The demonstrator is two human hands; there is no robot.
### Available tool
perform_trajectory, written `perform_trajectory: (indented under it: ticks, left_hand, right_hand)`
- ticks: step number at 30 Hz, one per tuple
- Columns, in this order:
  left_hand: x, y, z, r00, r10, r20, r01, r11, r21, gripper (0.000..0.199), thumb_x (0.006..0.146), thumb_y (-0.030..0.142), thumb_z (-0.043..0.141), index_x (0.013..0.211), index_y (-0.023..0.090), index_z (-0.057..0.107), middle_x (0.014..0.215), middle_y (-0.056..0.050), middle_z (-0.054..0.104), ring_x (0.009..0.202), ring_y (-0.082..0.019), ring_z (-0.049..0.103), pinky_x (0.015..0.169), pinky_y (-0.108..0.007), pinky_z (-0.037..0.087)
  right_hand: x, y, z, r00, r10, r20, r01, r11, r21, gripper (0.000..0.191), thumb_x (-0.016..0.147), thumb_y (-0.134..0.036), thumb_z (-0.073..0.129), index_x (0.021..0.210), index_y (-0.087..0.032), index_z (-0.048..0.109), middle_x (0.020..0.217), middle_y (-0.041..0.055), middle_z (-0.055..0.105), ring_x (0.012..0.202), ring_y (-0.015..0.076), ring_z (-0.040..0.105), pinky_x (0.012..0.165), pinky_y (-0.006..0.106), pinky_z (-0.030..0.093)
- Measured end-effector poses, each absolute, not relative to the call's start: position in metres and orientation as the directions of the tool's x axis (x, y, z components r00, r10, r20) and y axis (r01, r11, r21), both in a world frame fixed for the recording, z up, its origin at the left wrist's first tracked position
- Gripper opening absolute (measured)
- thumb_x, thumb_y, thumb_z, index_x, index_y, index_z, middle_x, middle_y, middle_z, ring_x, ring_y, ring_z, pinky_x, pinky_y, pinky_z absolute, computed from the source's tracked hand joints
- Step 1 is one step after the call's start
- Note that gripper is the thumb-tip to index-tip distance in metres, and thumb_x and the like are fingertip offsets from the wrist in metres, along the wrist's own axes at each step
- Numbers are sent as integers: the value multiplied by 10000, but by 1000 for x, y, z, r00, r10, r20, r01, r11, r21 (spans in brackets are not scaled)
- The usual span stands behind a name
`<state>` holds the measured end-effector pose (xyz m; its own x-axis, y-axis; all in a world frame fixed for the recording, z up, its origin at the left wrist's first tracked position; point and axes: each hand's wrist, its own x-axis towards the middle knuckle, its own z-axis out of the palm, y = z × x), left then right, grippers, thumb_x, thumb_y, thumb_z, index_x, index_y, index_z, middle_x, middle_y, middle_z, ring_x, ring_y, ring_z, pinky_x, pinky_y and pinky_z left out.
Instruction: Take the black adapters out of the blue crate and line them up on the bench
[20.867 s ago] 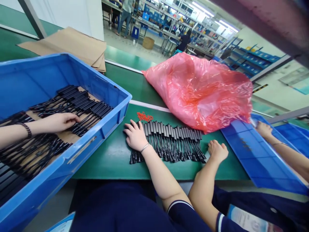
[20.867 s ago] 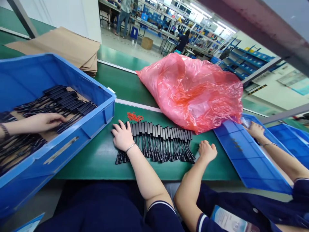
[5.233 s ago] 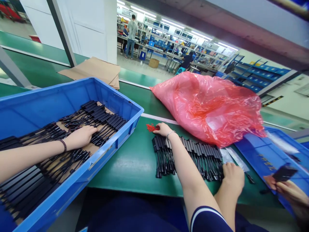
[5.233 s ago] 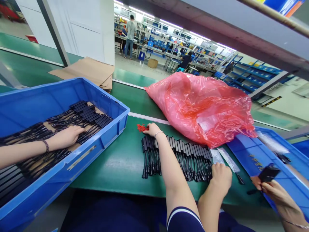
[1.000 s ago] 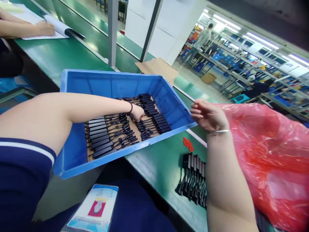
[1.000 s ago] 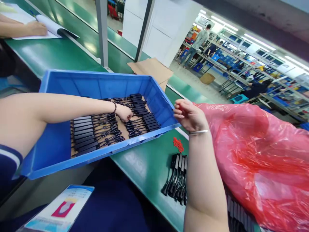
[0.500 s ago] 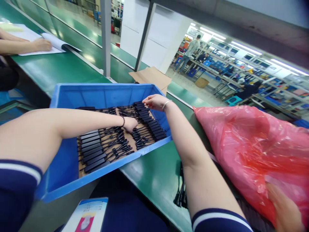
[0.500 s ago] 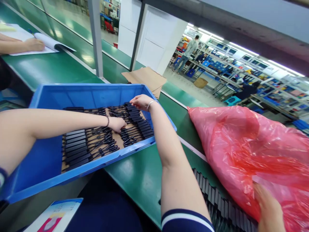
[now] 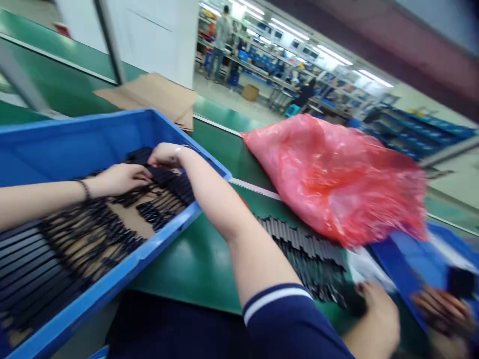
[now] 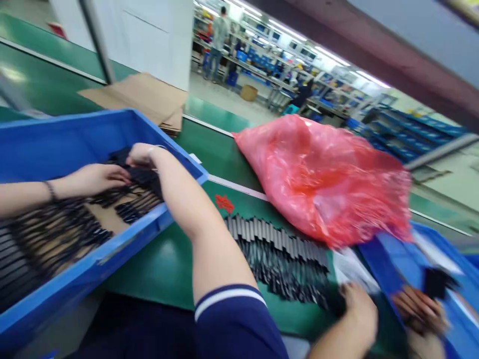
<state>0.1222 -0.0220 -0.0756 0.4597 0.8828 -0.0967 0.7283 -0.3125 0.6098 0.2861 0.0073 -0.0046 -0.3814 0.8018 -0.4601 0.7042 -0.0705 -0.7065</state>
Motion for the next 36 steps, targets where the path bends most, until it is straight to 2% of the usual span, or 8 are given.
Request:
perform_trajectory:
  ticks: [2, 3, 6, 9, 15, 20, 27, 36]
  left_hand:
    - [137, -34, -71, 354, 915, -192, 512, -18, 859, 268, 738, 273, 606, 972, 161, 539, 928, -63, 668, 859, -194, 630, 771, -330, 507]
    - [143, -38, -72, 307, 925, -223, 390, 91, 916, 256, 741, 258, 607, 957, 154, 518, 938, -80, 660, 837, -193, 637, 723, -323, 525]
    - [154, -43, -81, 257, 934, -250, 159, 214, 964, 133, 778, 164, 562, 886, 142, 488, 887, -80, 651, 734, -155, 650, 669, -286, 536]
    - [158, -45, -91, 333, 913, -237, 52, 233, 971, 109, 819, 142, 516, 915, 144, 464, 819, -68, 648, 667, -140, 649, 624, -271, 536]
    - [159, -42, -97, 250, 950, -189, 24, 189, 982, 69, 825, 103, 506, 880, 125, 471, 709, -38, 633, 567, -94, 615, 531, -186, 483]
    - [158, -40, -94, 204, 963, -174, 42, 169, 985, 179, 742, 31, 579, 881, 122, 513, 609, 9, 596, 542, -83, 587, 555, -191, 473]
    - [157, -39, -88, 175, 962, -211, 54, 204, 977, 35, 726, 85, 593, 711, 103, 566, 616, -18, 603, 519, -84, 561, 535, -198, 463]
    - [154, -40, -91, 185, 962, -202, 79, 190, 979, 72, 766, 125, 559, 698, 108, 544, 654, -30, 605, 561, -90, 580, 563, -208, 478]
  right_hand:
    - [290, 12, -9, -394, 789, -472, 701, -74, -710, 252, 866, -69, 401, 641, -115, 505, 451, -55, 441, 397, 37, 375, 424, 138, 293]
    - [290, 15, -11, -406, 784, -470, 698, -65, -713, 235, 861, -60, 406, 658, -118, 507, 463, -53, 452, 398, 38, 380, 429, 141, 302]
    - [292, 20, -16, -419, 776, -472, 703, -52, -709, 180, 822, -35, 456, 680, -124, 522, 471, -48, 465, 401, 43, 388, 440, 158, 322]
    - [293, 19, -18, -404, 773, -489, 715, -66, -696, 170, 789, -11, 483, 672, -124, 530, 474, -42, 475, 413, 49, 404, 440, 169, 326]
    - [298, 19, -24, -427, 715, -553, 702, -124, -701, 165, 772, 16, 481, 697, -112, 554, 505, -29, 496, 407, 48, 411, 420, 175, 322]
    - [296, 16, -25, -402, 698, -593, 705, -177, -687, 205, 766, 55, 444, 702, -113, 543, 493, -32, 499, 441, 52, 447, 457, 163, 362]
    - [293, 10, -30, -405, 713, -573, 691, -172, -702, 170, 733, 42, 518, 687, -121, 534, 488, -34, 528, 447, 51, 460, 458, 156, 364]
    - [291, 10, -37, -418, 704, -574, 686, -169, -707, 144, 719, 17, 562, 670, -117, 545, 486, -29, 541, 447, 55, 481, 465, 150, 401]
